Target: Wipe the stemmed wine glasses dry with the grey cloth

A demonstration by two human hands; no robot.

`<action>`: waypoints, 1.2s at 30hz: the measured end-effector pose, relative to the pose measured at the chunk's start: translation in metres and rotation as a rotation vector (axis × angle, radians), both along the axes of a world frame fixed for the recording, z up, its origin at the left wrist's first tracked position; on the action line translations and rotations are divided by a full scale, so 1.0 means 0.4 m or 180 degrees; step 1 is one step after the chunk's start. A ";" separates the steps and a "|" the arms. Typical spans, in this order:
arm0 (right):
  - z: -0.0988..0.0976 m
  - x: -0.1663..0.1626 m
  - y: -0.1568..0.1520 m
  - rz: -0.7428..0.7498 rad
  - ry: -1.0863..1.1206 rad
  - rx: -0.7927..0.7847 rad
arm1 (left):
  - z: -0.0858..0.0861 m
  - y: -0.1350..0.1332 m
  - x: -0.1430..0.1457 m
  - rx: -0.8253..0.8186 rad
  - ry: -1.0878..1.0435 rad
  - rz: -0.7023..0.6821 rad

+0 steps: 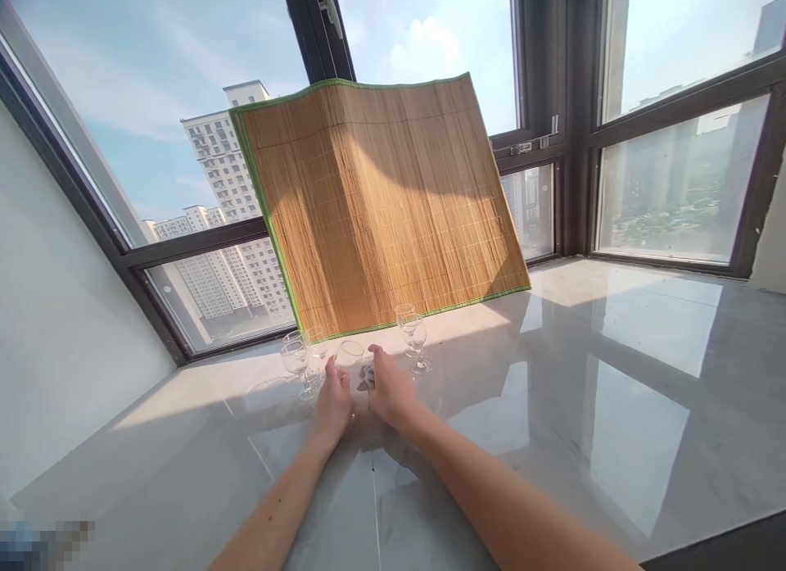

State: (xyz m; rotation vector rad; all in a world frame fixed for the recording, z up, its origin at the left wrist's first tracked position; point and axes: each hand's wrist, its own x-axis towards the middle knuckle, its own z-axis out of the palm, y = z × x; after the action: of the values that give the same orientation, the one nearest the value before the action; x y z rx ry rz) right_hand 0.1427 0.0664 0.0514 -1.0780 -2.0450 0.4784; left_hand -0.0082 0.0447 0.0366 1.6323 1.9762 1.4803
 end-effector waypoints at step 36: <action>0.019 0.010 0.013 -0.0274 0.0986 -0.0026 | 0.011 -0.016 0.013 -0.0045 0.1001 -0.0125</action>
State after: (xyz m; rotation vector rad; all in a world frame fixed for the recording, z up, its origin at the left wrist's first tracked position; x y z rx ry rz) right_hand 0.1466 0.0715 0.0589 -1.0226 -1.7207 0.5719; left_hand -0.0031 0.0382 0.0410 1.9887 2.0855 1.2555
